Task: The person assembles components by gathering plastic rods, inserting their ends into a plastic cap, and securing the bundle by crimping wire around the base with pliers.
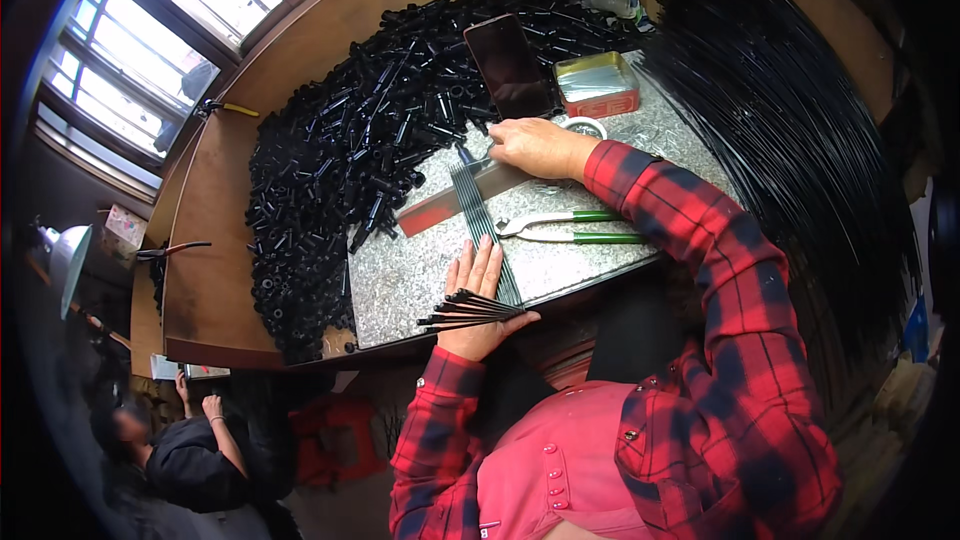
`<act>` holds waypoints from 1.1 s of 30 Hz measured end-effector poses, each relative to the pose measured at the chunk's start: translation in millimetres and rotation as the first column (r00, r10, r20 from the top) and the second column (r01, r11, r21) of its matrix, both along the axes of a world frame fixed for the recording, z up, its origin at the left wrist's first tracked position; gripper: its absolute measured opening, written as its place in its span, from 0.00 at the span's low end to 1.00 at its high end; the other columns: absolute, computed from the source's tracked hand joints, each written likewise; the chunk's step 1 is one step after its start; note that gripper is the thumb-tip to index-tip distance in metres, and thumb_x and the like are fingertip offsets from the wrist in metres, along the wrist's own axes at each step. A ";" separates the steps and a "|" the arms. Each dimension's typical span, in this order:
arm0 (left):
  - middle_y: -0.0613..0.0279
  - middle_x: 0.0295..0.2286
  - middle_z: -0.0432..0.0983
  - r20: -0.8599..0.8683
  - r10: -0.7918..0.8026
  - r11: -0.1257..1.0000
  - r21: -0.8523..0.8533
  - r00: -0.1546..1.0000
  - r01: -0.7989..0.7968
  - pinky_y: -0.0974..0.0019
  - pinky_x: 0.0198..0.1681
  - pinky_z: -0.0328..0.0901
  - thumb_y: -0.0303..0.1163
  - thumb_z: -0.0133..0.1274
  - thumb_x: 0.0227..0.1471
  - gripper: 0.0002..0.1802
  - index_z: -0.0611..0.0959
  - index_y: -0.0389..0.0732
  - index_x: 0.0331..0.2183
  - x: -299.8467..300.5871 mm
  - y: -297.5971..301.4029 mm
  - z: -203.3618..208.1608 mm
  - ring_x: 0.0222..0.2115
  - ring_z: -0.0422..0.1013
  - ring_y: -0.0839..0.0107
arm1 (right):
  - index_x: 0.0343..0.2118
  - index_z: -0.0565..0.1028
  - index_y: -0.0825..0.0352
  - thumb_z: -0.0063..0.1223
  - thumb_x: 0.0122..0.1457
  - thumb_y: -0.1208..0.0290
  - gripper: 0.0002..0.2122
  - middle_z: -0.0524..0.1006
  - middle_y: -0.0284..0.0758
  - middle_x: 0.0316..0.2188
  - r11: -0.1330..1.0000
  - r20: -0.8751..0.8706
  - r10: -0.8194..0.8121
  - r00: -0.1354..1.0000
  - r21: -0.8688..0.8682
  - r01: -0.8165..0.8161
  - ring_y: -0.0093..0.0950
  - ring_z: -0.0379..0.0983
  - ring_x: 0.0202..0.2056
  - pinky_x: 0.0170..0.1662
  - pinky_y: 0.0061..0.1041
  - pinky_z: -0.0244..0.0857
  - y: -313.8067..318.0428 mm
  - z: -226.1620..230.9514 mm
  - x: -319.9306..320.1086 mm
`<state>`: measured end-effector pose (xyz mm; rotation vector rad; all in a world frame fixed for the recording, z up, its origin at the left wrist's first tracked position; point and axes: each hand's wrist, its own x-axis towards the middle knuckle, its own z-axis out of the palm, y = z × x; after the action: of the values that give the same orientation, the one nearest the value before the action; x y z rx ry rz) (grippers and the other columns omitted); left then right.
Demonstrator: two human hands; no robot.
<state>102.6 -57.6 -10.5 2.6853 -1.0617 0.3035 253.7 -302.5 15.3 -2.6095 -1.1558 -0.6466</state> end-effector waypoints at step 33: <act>0.45 0.61 0.53 -0.042 0.044 0.999 -0.030 0.998 -0.046 0.49 0.63 0.47 0.59 0.69 0.25 0.65 0.60 0.33 0.60 0.9 -0.2 -0.6 0.63 0.49 0.51 | 0.38 0.79 0.64 0.47 0.57 0.70 0.10 0.71 0.38 0.35 1.000 -0.103 -0.003 0.995 -0.018 0.001 0.36 0.70 0.45 0.46 0.34 0.66 10.5 1.5 6.4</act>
<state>103.4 -57.8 -11.1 2.6787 -0.9781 0.2697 260.1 -291.9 16.8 -2.6255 -1.1332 -0.4969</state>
